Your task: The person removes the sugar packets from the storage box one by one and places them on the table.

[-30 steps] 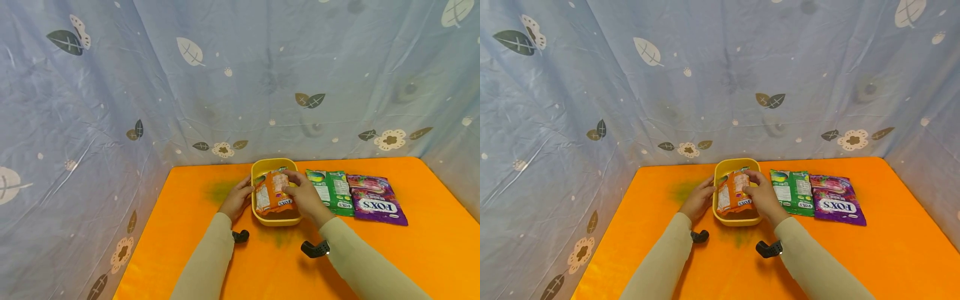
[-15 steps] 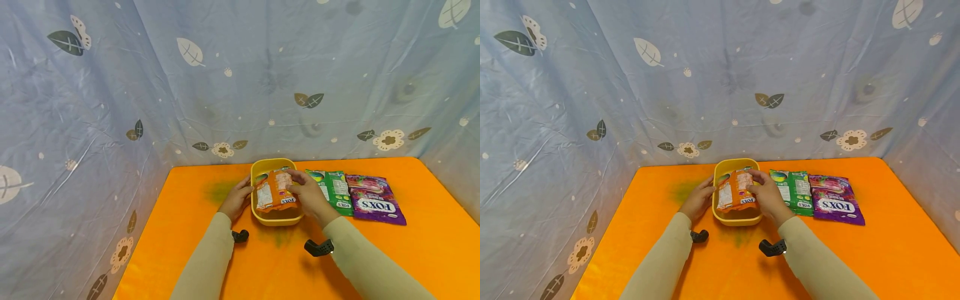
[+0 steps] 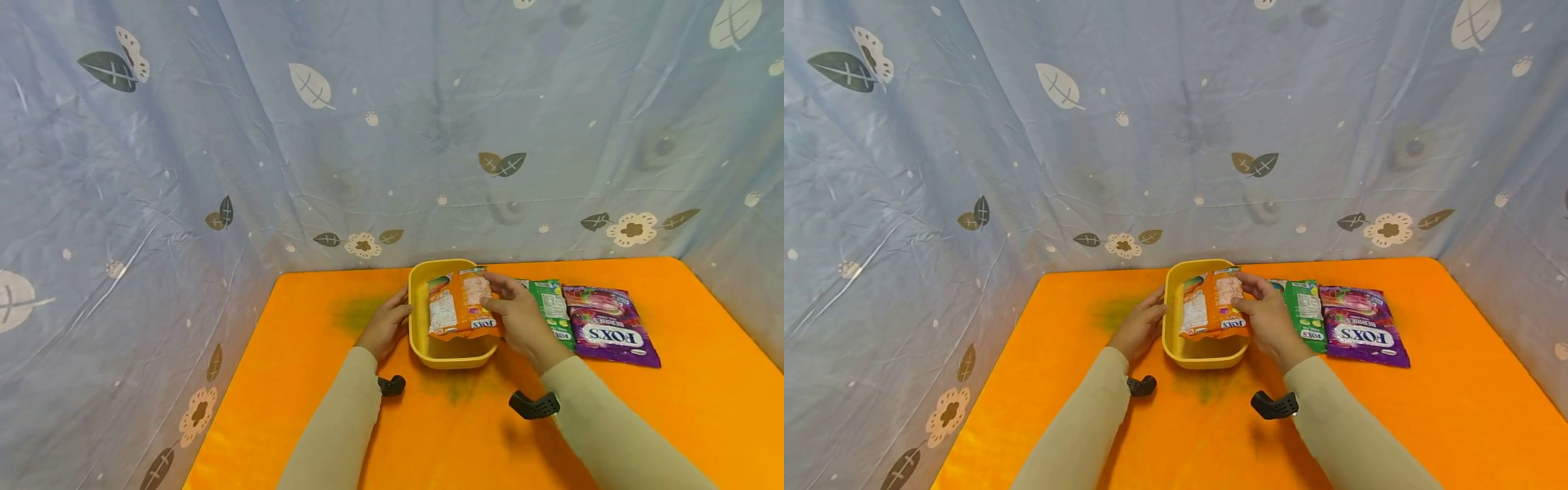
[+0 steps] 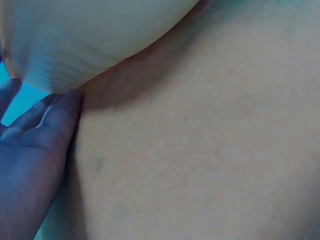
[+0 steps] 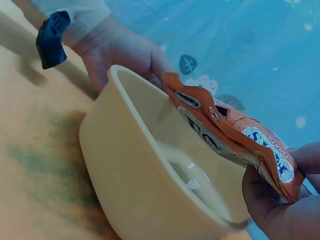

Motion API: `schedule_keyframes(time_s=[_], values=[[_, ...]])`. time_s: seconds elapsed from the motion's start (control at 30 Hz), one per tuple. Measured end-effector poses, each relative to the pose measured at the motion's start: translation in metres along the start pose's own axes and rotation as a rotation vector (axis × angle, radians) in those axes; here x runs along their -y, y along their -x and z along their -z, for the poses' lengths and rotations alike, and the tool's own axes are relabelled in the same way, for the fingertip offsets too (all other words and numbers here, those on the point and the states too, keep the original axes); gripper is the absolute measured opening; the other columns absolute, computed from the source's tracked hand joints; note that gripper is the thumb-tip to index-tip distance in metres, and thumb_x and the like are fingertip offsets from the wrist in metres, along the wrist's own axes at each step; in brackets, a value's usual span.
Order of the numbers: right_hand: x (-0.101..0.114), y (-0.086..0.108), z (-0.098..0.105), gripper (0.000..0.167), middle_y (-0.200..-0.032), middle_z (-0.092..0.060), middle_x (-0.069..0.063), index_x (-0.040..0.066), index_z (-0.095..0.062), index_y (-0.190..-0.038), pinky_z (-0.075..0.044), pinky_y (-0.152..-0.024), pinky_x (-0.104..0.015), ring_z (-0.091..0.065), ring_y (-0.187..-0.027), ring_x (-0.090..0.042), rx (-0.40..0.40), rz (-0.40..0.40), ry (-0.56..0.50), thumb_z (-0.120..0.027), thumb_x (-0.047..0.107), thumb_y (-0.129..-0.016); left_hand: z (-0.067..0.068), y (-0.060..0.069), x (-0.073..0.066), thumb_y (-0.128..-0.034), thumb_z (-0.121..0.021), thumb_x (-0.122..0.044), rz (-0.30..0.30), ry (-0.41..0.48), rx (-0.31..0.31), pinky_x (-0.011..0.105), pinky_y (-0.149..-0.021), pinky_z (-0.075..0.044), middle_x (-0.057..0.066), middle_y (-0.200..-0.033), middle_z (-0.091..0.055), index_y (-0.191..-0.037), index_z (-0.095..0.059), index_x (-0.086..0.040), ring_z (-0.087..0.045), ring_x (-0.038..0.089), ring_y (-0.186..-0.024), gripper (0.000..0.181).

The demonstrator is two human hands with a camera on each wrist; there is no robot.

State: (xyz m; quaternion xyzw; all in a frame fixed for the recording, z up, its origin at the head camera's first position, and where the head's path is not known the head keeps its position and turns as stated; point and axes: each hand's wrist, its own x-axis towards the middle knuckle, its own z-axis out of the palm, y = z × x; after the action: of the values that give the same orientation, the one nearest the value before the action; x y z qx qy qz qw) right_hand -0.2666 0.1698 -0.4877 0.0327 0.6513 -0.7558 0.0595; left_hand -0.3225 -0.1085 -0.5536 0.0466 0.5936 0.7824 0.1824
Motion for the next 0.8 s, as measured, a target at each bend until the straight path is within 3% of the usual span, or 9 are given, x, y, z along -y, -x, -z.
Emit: schedule_keyframes(time_s=[0.1,0.2,0.33,0.53,0.6,0.73,0.8], values=[[0.001,0.003,0.006,0.061,-0.17,-0.031,-0.017,0.01,-0.037,-0.171,-0.051,-0.073,-0.017,-0.055,-0.091,-0.008,0.001,0.008,-0.031,-0.056,0.003,-0.113,0.001,-0.001,0.001,-0.1126,-0.054,-0.009,-0.001,0.003,0.0,0.043,-0.116,-0.046,0.008,-0.17,-0.043,-0.171,-0.039,-0.02,-0.053,0.029,-0.145,0.061],[0.001,0.005,0.011,0.061,-0.169,-0.031,-0.018,0.01,-0.037,-0.171,-0.048,-0.071,-0.015,-0.052,-0.08,-0.005,-0.003,0.014,-0.042,-0.056,0.004,-0.113,0.001,-0.001,0.001,-0.1123,-0.054,-0.009,-0.01,0.004,0.004,0.044,-0.116,-0.046,0.011,-0.17,-0.042,-0.171,-0.039,-0.018,-0.053,0.031,-0.145,0.062],[-0.002,0.009,0.02,0.061,-0.17,-0.031,-0.017,0.012,-0.037,-0.171,-0.036,-0.058,-0.021,-0.038,-0.065,-0.01,-0.02,0.021,-0.02,-0.058,0.006,-0.113,0.0,0.0,0.001,-0.1115,-0.056,-0.01,-0.017,0.001,0.008,0.045,-0.116,-0.046,0.012,-0.17,-0.042,-0.171,-0.04,-0.018,-0.054,0.032,-0.144,0.062],[-0.006,0.017,0.037,0.062,-0.171,-0.025,-0.017,0.012,-0.037,-0.171,-0.041,-0.065,-0.016,-0.046,-0.078,-0.004,-0.022,0.041,-0.052,-0.059,0.008,-0.113,-0.001,0.001,0.001,-0.1111,-0.059,-0.012,-0.012,0.001,0.005,0.042,-0.115,-0.048,0.009,-0.169,-0.043,-0.171,-0.041,-0.019,-0.056,0.028,-0.143,0.063],[-0.007,0.02,0.042,0.062,-0.174,-0.022,-0.017,0.013,-0.038,-0.171,-0.044,-0.069,-0.015,-0.052,-0.09,-0.002,-0.03,0.041,-0.066,-0.061,0.008,-0.113,-0.001,0.001,0.0,-0.1109,-0.059,-0.012,-0.012,0.002,0.006,0.042,-0.114,-0.048,0.009,-0.17,-0.043,-0.171,-0.04,-0.019,-0.056,0.028,-0.143,0.063],[-0.011,0.025,0.054,0.063,-0.178,-0.016,-0.016,0.017,-0.039,-0.171,-0.044,-0.069,-0.016,-0.055,-0.098,-0.005,-0.044,0.026,-0.099,-0.062,0.009,-0.112,0.0,0.002,-0.001,-0.1112,-0.059,-0.012,-0.009,0.0,0.009,0.043,-0.116,-0.046,0.009,-0.171,-0.041,-0.172,-0.038,-0.019,-0.054,0.029,-0.144,0.065],[-0.012,0.027,0.059,0.064,-0.178,-0.016,-0.015,0.017,-0.039,-0.171,-0.045,-0.069,-0.016,-0.055,-0.095,-0.006,-0.044,0.028,-0.119,-0.062,0.008,-0.112,0.0,0.002,-0.001,-0.1112,-0.058,-0.012,-0.008,-0.004,0.008,0.044,-0.117,-0.045,0.009,-0.171,-0.041,-0.172,-0.037,-0.019,-0.054,0.029,-0.145,0.065]])
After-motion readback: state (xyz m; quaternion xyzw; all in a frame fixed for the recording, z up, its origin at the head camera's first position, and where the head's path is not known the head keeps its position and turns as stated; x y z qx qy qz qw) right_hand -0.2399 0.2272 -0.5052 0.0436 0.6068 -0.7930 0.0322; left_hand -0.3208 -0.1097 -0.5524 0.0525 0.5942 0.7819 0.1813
